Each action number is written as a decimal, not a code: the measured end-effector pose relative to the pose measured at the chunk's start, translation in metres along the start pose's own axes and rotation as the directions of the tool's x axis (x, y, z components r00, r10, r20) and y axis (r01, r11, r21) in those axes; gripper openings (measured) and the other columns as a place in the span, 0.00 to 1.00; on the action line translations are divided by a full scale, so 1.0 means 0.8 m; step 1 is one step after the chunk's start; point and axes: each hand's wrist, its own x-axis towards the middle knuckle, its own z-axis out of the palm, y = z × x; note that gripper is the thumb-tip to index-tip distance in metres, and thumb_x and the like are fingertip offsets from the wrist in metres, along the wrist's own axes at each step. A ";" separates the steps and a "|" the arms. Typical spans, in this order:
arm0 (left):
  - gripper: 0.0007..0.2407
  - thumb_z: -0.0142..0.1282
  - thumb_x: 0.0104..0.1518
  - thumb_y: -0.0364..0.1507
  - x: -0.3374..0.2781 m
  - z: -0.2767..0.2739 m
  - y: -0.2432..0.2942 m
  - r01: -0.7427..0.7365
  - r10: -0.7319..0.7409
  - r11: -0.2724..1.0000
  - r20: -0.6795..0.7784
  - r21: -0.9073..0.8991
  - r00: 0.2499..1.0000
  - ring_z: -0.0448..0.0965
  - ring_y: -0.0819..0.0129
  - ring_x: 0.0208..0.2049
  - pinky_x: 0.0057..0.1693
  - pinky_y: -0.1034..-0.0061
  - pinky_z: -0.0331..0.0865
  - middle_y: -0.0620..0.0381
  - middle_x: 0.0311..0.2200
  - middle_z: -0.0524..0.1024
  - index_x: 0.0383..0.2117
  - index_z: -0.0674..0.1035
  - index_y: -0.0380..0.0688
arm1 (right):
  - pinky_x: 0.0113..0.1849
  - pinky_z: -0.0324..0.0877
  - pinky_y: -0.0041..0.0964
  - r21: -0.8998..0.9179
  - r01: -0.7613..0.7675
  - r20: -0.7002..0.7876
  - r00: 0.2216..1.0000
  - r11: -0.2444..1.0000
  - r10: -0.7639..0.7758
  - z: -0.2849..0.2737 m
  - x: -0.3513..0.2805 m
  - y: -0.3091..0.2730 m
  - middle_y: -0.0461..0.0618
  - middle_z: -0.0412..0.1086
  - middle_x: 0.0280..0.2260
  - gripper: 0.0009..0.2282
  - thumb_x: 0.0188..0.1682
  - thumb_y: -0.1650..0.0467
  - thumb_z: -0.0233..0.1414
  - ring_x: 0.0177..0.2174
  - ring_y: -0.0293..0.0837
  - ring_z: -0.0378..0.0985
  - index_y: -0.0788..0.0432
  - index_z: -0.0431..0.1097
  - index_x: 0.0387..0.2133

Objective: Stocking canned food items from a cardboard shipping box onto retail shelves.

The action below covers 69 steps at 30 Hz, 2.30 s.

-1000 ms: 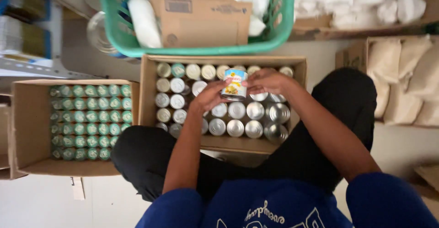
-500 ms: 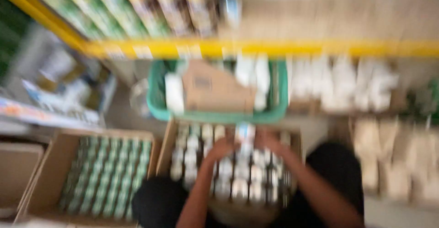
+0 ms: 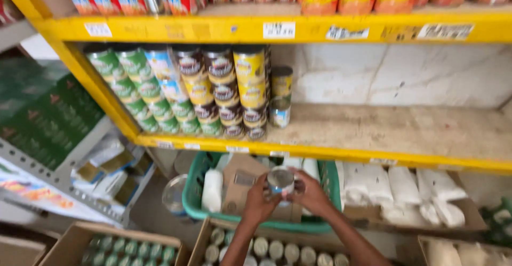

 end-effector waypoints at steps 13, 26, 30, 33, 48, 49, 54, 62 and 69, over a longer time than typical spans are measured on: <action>0.31 0.54 0.57 0.24 0.292 0.037 0.123 -0.552 0.618 0.783 -0.253 0.288 0.744 0.57 0.30 0.66 0.72 0.54 0.51 0.24 0.65 0.58 0.67 0.56 0.24 | 0.50 0.73 0.39 -0.417 0.384 -0.183 0.852 0.824 -0.490 -0.085 0.294 -0.152 0.55 0.67 0.57 0.37 0.36 0.79 0.62 0.53 0.48 0.74 0.60 0.57 0.64; 0.37 0.56 0.52 0.23 0.268 0.067 0.049 -0.371 0.419 0.900 -0.226 0.228 0.879 0.48 0.30 0.70 0.72 0.54 0.46 0.24 0.68 0.47 0.69 0.49 0.25 | 0.53 0.71 0.43 -0.481 0.283 -0.215 0.879 0.830 -0.425 -0.078 0.291 -0.121 0.59 0.64 0.61 0.42 0.42 0.72 0.65 0.57 0.52 0.70 0.55 0.46 0.69; 0.39 0.58 0.49 0.24 0.262 0.069 0.047 -0.348 0.394 0.913 -0.232 0.215 0.890 0.50 0.31 0.68 0.71 0.56 0.47 0.24 0.67 0.49 0.68 0.48 0.26 | 0.58 0.67 0.47 -0.498 0.275 -0.126 0.916 0.823 -0.382 -0.091 0.297 -0.107 0.61 0.60 0.64 0.43 0.47 0.71 0.62 0.62 0.54 0.65 0.50 0.38 0.72; 0.40 0.59 0.49 0.24 0.260 0.076 0.033 -0.351 0.390 0.916 -0.217 0.196 0.895 0.52 0.31 0.68 0.72 0.57 0.49 0.24 0.68 0.49 0.68 0.47 0.26 | 0.56 0.69 0.46 -0.390 0.270 -0.113 0.935 0.880 -0.337 -0.084 0.292 -0.115 0.61 0.61 0.62 0.43 0.46 0.70 0.60 0.60 0.54 0.69 0.49 0.36 0.72; 0.41 0.59 0.50 0.25 0.242 0.063 0.015 -0.341 0.382 0.902 -0.120 0.265 0.917 0.48 0.33 0.71 0.72 0.60 0.48 0.23 0.70 0.47 0.69 0.46 0.24 | 0.51 0.70 0.44 -0.549 0.335 -0.072 0.894 0.766 -0.443 -0.102 0.286 -0.051 0.66 0.65 0.58 0.39 0.48 0.74 0.59 0.55 0.54 0.71 0.59 0.41 0.71; 0.41 0.59 0.50 0.25 0.236 0.062 0.019 -0.336 0.378 0.903 -0.121 0.268 0.918 0.48 0.33 0.71 0.72 0.60 0.48 0.23 0.70 0.47 0.69 0.46 0.24 | 0.51 0.70 0.44 -0.545 0.335 -0.071 0.895 0.769 -0.440 -0.101 0.277 -0.060 0.66 0.65 0.58 0.39 0.48 0.74 0.59 0.55 0.54 0.71 0.59 0.41 0.71; 0.33 0.57 0.52 0.22 0.176 0.057 0.036 -0.389 0.446 0.870 -0.148 0.302 0.883 0.56 0.33 0.69 0.73 0.59 0.51 0.23 0.66 0.57 0.66 0.57 0.22 | 0.44 0.76 0.36 -0.563 0.232 -0.359 0.796 0.793 -0.488 -0.095 0.229 -0.044 0.57 0.76 0.45 0.28 0.48 0.73 0.60 0.43 0.43 0.80 0.64 0.60 0.61; 0.23 0.53 0.54 0.19 0.042 0.040 0.087 -0.290 0.298 0.955 -0.168 0.068 0.940 0.78 0.49 0.51 0.52 0.67 0.74 0.39 0.52 0.75 0.59 0.69 0.33 | 0.42 0.77 0.35 -0.254 0.321 -0.448 0.797 0.912 -0.405 -0.063 0.057 -0.013 0.52 0.77 0.38 0.10 0.56 0.74 0.51 0.38 0.41 0.81 0.67 0.69 0.49; 0.04 0.52 0.59 0.23 -0.086 0.051 -0.014 -0.244 0.250 0.966 -0.078 0.081 0.965 0.80 0.52 0.30 0.37 0.66 0.72 0.41 0.26 0.77 0.35 0.77 0.34 | 0.38 0.81 0.38 -0.003 -0.090 -0.380 0.921 0.996 0.082 -0.037 -0.112 0.093 0.55 0.79 0.35 0.16 0.50 0.75 0.51 0.34 0.43 0.83 0.60 0.67 0.53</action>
